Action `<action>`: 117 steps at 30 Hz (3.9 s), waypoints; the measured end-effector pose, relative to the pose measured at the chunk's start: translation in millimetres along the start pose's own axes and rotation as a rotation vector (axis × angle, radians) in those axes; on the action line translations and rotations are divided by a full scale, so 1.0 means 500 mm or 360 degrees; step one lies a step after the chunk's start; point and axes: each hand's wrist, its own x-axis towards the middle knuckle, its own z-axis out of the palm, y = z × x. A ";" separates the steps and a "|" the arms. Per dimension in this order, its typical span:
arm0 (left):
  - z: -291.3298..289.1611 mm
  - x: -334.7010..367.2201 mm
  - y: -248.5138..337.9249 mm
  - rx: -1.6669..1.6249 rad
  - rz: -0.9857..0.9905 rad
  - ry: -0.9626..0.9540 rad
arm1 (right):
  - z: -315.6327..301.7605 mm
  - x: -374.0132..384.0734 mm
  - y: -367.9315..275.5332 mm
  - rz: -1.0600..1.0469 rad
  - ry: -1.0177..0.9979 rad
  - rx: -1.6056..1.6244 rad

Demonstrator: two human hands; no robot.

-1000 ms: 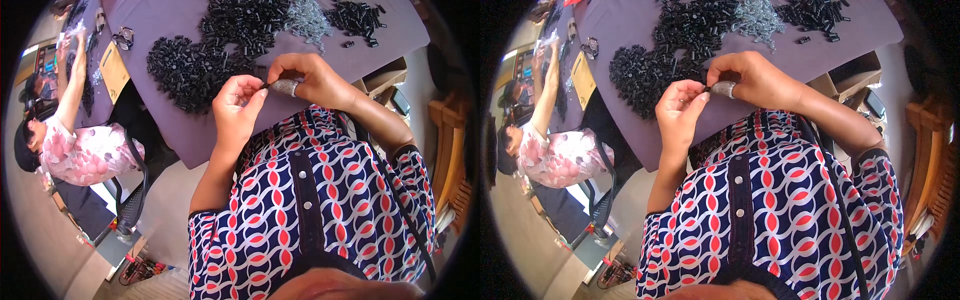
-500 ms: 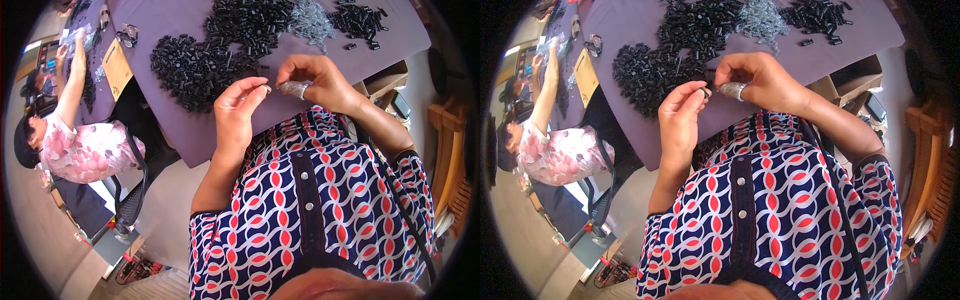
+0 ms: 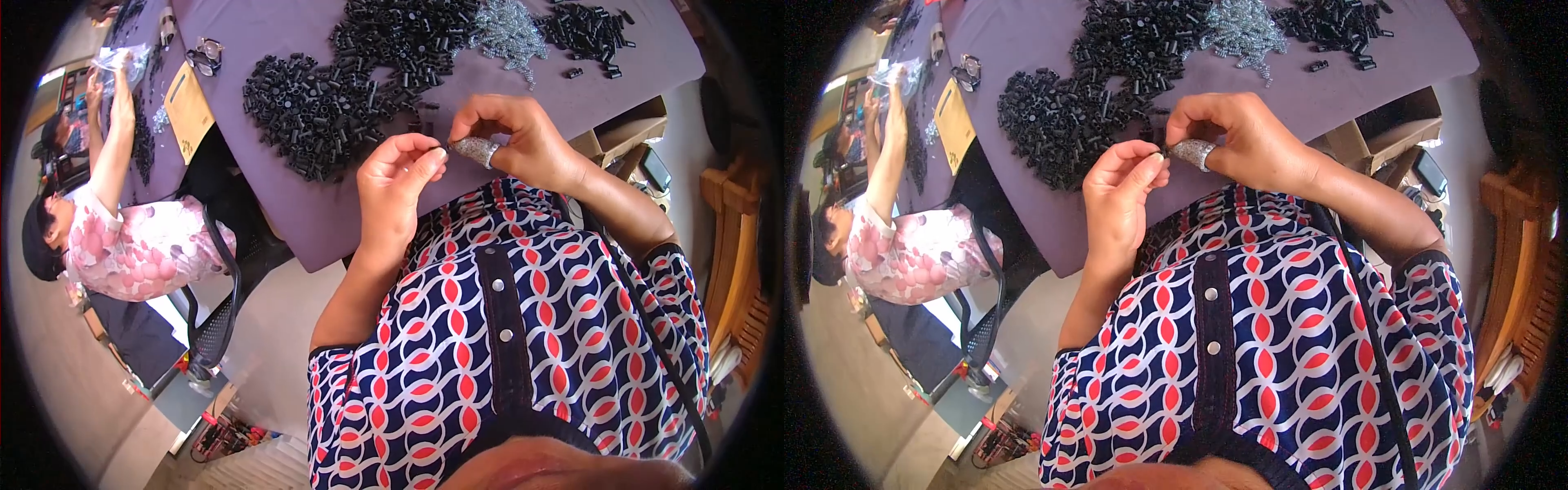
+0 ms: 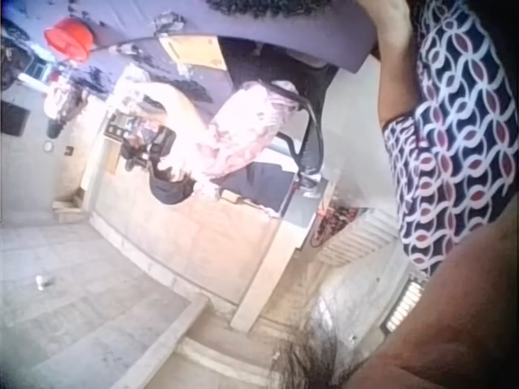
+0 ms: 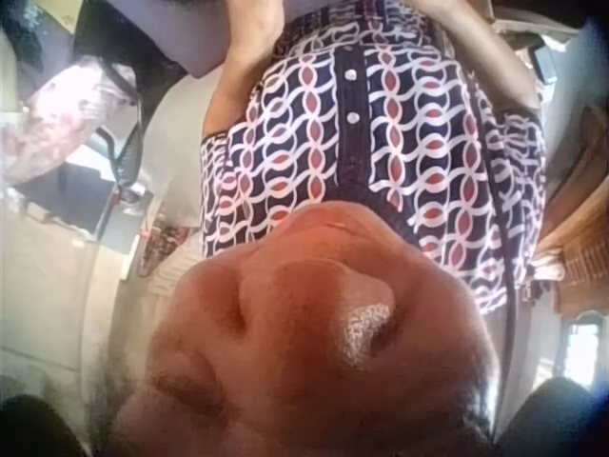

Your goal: Assembling small black plastic housings with silver metal terminals at a workbench.

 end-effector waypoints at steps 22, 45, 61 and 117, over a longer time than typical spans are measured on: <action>-0.005 -0.008 -0.002 0.0432 0.0068 -0.0095 | -0.001 0.015 -0.010 -0.0048 -0.0075 0.0022; -0.016 -0.007 -0.006 0.0275 -0.0091 -0.0105 | 0.004 0.018 0.014 0.0064 -0.0244 0.0169; -0.061 0.006 0.003 0.0121 -0.0105 -0.0006 | 0.011 0.139 0.044 -0.0573 -0.0060 -0.1378; -0.023 0.016 0.047 0.0104 -0.0138 -0.0079 | -0.017 0.058 -0.017 -0.0331 -0.0165 -0.0887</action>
